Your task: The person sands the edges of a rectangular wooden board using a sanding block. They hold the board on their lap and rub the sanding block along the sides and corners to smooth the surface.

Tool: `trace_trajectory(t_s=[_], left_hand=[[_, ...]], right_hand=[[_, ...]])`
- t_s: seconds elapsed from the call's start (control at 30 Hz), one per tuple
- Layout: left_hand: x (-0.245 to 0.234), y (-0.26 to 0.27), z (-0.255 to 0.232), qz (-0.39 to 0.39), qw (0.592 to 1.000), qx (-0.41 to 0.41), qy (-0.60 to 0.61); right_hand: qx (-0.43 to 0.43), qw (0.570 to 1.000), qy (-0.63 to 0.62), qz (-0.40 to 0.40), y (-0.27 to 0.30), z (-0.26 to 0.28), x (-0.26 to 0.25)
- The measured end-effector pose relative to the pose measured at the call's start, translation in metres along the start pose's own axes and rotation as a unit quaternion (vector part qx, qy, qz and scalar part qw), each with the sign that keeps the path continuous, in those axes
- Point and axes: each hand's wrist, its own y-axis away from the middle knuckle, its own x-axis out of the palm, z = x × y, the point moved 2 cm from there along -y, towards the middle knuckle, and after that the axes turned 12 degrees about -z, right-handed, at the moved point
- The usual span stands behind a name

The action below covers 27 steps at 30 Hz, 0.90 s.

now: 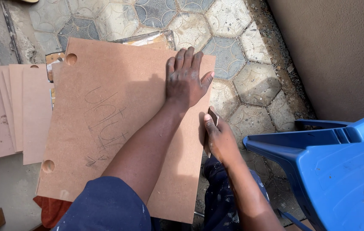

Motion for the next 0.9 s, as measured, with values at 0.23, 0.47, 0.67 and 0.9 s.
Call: trace_trajectory(t_s=[0.23,0.47,0.67,0.9], left_hand=[[0.044,-0.019,0.02,-0.04,0.998,-0.001,0.057],[0.041,-0.025,0.025,-0.156,0.984,0.044,0.078],[0.032,-0.021,0.02,-0.172,0.981,0.041,0.084],[0.033,-0.026,0.023,-0.167,0.982,0.017,0.084]], right_hand=[[-0.057,0.993,-0.034,-0.1,-0.024,0.016,0.016],[-0.164,0.975,-0.069,-0.137,-0.073,0.037,0.011],[-0.153,0.98,-0.022,-0.124,-0.063,0.03,0.009],[-0.144,0.983,0.011,-0.109,-0.053,0.045,0.001]])
